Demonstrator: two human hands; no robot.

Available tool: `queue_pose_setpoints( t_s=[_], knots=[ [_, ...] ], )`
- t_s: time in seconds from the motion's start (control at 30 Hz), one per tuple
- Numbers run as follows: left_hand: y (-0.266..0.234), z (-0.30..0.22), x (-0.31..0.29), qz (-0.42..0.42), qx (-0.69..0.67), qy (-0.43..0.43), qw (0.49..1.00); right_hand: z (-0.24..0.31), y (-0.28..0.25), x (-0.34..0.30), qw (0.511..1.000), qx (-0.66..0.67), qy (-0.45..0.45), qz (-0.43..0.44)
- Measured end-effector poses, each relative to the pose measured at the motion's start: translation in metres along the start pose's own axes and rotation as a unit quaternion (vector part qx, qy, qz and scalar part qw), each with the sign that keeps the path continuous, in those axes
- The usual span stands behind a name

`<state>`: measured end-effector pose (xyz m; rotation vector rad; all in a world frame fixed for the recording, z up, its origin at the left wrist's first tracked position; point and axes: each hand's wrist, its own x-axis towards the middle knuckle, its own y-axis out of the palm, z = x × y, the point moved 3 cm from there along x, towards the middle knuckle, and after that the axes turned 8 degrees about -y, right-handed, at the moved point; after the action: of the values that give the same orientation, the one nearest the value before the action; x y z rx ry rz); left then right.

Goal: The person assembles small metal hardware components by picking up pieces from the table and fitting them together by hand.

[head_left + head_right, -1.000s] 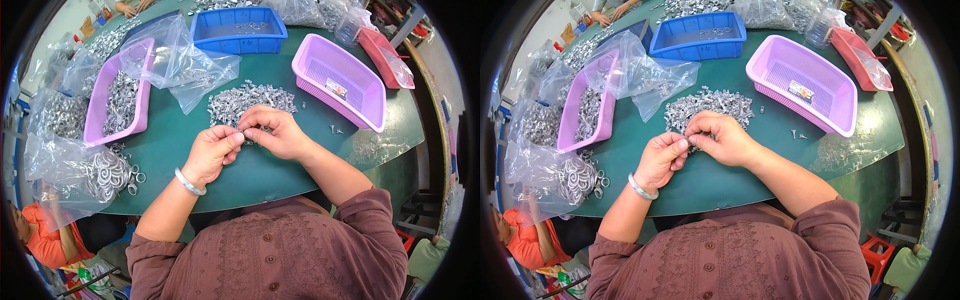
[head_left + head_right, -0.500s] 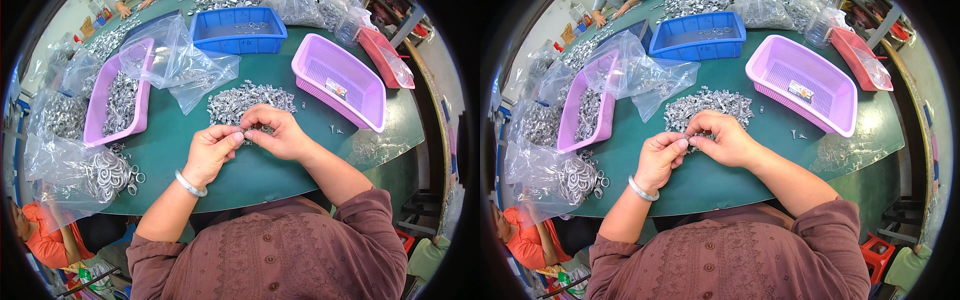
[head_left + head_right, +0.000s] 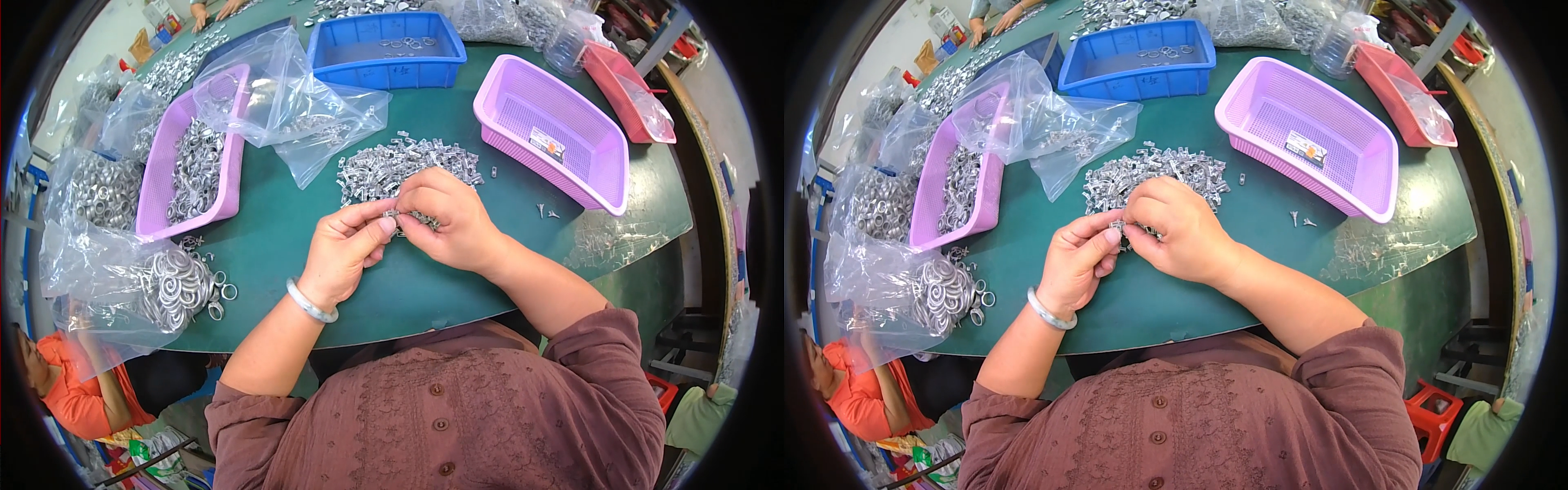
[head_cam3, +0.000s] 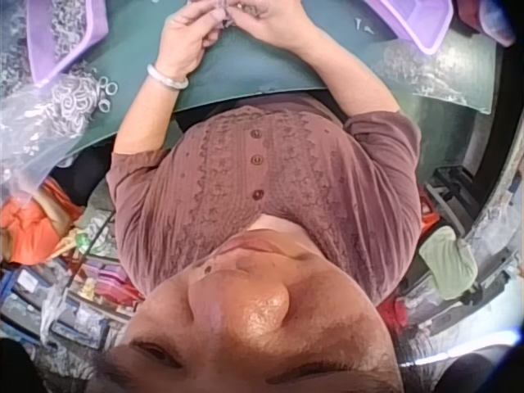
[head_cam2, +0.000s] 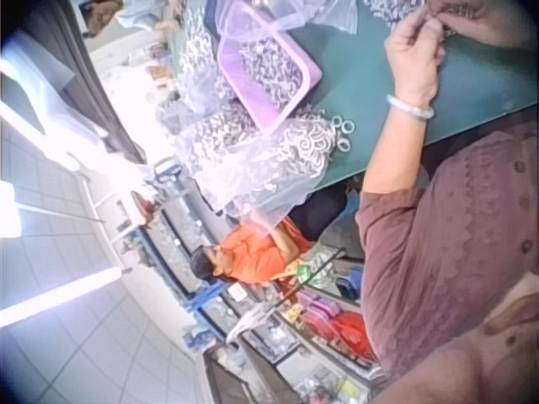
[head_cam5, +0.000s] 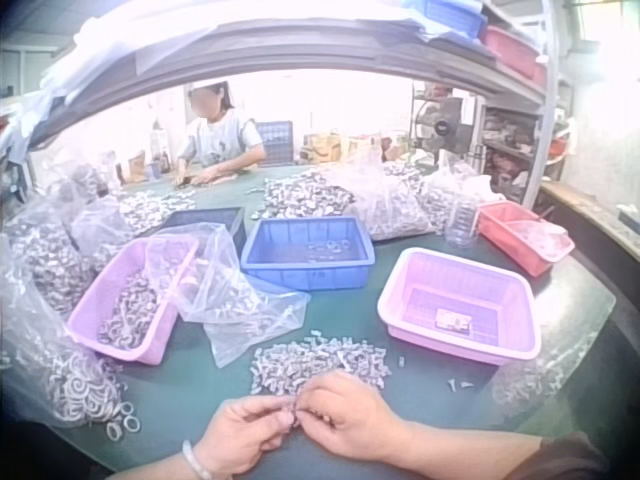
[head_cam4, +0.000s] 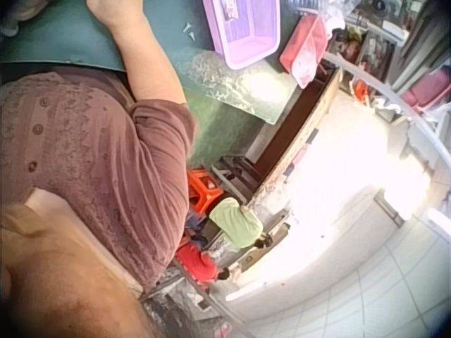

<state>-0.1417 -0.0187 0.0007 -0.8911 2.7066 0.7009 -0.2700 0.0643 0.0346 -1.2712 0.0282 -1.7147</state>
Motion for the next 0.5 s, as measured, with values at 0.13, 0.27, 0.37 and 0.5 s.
queue_pose_setpoints(
  t_s=[0.13, 0.27, 0.37, 0.5],
  knots=[
    [0.0, -0.0012, -0.0007, 0.029, -0.005, 0.017, 0.999, 0.0028, -0.0016, 0.0018, 0.998, -0.052, -0.035, 0.011],
    [-0.0012, 0.0001, -0.0006, 0.038, -0.02, 0.007, 0.999, 0.0035, -0.0017, 0.0022, 0.997, -0.063, -0.043, 0.003],
    [-0.0027, -0.0011, 0.0013, 0.072, -0.091, -0.035, 0.993, 0.0014, -0.0023, 0.0009, 0.997, -0.06, -0.039, -0.012],
    [-0.0002, 0.0005, 0.0015, 0.079, -0.09, -0.065, 0.991, 0.0004, -0.0021, 0.001, 0.998, -0.057, -0.029, 0.003]
  ],
)
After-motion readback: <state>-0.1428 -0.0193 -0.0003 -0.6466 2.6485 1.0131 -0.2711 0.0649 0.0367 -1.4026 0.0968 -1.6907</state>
